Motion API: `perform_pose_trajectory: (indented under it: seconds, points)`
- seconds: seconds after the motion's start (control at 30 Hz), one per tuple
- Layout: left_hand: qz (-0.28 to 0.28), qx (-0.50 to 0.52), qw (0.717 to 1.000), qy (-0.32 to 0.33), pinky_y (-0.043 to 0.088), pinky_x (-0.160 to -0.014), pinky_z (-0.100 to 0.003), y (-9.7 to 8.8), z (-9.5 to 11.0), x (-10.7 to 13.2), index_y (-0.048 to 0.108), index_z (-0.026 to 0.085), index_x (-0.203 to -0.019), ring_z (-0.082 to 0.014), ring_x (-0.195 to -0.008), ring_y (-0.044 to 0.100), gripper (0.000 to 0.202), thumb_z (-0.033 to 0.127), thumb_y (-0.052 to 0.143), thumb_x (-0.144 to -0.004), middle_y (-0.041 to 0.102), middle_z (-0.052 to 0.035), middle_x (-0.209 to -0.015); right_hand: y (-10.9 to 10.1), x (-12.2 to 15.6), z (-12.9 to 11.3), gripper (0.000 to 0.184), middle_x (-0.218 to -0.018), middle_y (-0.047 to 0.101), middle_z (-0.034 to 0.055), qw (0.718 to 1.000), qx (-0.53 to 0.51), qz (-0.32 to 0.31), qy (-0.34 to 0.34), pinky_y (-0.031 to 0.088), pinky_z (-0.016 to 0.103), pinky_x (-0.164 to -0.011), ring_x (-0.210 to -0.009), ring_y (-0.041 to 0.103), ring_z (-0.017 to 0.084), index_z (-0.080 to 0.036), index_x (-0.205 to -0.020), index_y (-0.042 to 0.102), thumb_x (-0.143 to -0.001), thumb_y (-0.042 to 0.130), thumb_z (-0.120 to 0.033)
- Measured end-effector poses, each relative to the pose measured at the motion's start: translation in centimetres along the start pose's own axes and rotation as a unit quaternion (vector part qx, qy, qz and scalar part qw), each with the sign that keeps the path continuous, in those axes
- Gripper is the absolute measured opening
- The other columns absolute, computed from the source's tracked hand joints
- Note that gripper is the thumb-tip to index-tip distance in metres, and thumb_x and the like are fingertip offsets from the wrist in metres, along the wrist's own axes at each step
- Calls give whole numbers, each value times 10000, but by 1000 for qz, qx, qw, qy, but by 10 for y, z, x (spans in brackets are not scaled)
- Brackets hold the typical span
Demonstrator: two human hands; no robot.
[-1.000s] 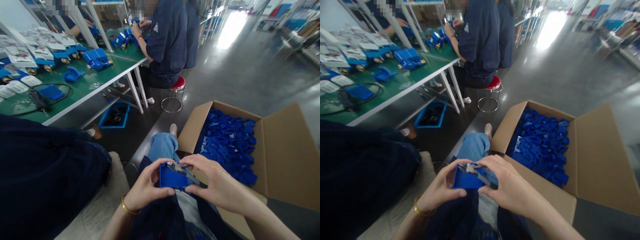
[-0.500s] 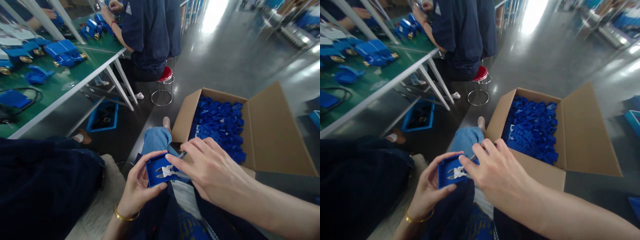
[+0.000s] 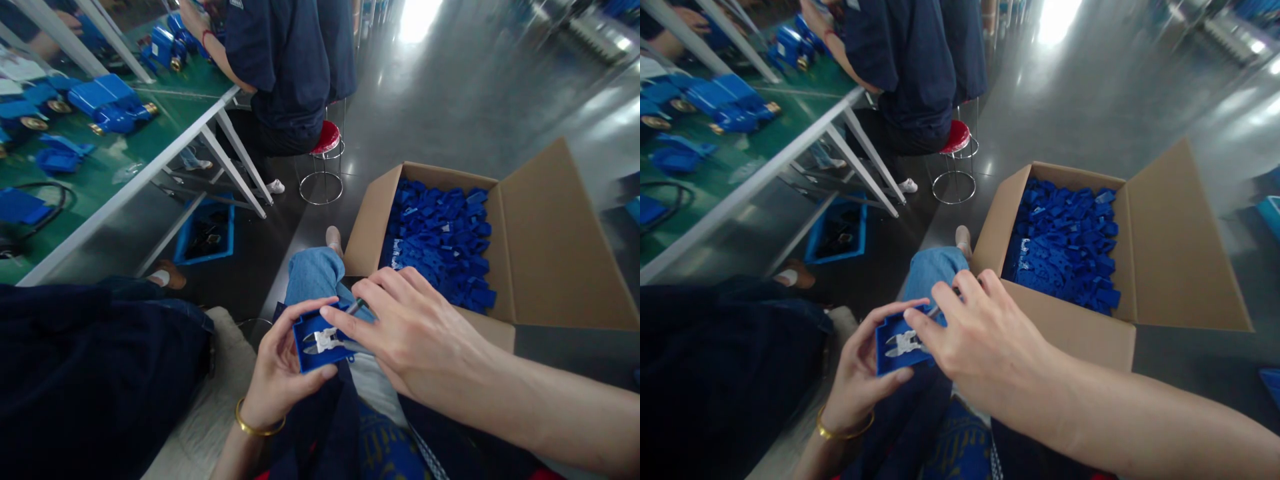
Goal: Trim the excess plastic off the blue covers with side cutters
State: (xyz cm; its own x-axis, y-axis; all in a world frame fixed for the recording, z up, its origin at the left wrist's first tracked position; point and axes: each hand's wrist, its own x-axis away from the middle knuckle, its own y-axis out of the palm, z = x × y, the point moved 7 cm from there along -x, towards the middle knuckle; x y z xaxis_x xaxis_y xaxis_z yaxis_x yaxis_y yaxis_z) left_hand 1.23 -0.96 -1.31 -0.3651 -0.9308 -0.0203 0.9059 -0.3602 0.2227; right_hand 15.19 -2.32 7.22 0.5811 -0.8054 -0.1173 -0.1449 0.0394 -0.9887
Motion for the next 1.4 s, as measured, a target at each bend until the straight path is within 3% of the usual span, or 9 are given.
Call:
perform_pose_trajectory:
  seconds: [0.27, 0.63, 1.1, 1.4]
  points:
    - [-1, 6, 1000, -7, 546, -1005, -226, 0, -1, 0, 704, 322, -1240, -207, -1211, 679, 590, 201, 894, -695, 733, -17, -1303, 4, -1, 1, 331, -1015, 641, 112, 1000, -3, -3, 2, 370, 424, -753, -900, 533, 302, -235, -1254, 669, -964, 515, -196]
    - [-1, 11, 1000, -21, 567, -1015, -329, -1, -4, 0, 707, 290, -1233, -277, -1206, 686, 587, 210, 901, -685, 731, -65, -1308, 2, -1, 1, 352, -1020, 650, 120, 1000, -12, -8, -1, 377, 418, -725, -895, 550, 306, -225, -1247, 686, -914, 579, -186]
    - [-11, 14, 1000, -12, 546, -1023, -260, 2, -3, 0, 699, 297, -1251, -223, -1212, 682, 603, 180, 893, -692, 729, -44, -1313, 1, 1, 1, 345, -995, 630, 114, 1000, -9, 2, 2, 356, 418, -707, -877, 535, 313, -228, -1256, 673, -943, 534, -186]
    - [-5, 10, 1000, -18, 565, -1016, -313, 1, -4, 2, 705, 285, -1235, -257, -1206, 688, 595, 194, 902, -681, 735, -65, -1302, 4, 0, 1, 340, -993, 641, 113, 1000, -2, 7, -1, 370, 425, -716, -883, 549, 315, -230, -1249, 684, -945, 537, -188]
